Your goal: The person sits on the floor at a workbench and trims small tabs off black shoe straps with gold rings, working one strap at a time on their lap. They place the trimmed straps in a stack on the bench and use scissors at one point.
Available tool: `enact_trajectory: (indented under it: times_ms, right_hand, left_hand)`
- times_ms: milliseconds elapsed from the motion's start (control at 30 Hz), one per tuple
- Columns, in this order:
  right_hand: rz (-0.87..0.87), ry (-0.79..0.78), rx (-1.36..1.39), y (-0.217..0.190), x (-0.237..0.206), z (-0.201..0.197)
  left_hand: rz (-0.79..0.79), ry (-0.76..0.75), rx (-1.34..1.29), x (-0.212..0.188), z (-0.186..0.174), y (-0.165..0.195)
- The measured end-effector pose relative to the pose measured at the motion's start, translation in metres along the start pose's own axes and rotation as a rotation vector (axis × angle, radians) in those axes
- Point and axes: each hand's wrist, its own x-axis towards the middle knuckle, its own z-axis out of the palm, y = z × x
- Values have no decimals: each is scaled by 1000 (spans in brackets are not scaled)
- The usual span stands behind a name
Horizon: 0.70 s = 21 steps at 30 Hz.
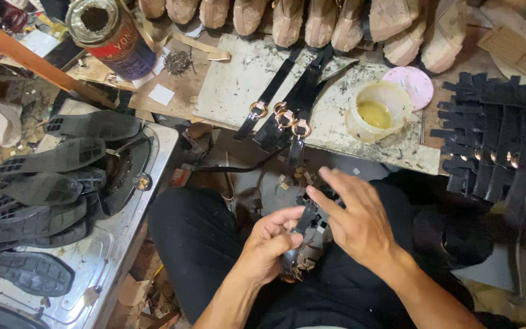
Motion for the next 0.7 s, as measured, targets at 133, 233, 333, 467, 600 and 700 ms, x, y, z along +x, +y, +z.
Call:
enact_trajectory:
  times_ms: [133, 233, 333, 467, 600, 700]
  right_hand:
    - [183, 0, 250, 1, -10, 6]
    - [253, -172, 704, -6, -26, 9]
    - [326, -338, 899, -20, -41, 19]
    - [619, -481, 875, -28, -64, 18]
    - [689, -346, 927, -12, -83, 3]
    - [651, -207, 939, 2, -97, -17]
  left_hand:
    - [50, 95, 80, 0, 4, 6]
    - [141, 257, -4, 6, 9, 12]
    - [243, 286, -92, 3, 14, 15]
    - [347, 286, -93, -6, 19, 15]
    - [412, 357, -37, -12, 15, 14]
    - [403, 349, -32, -17, 14, 8]
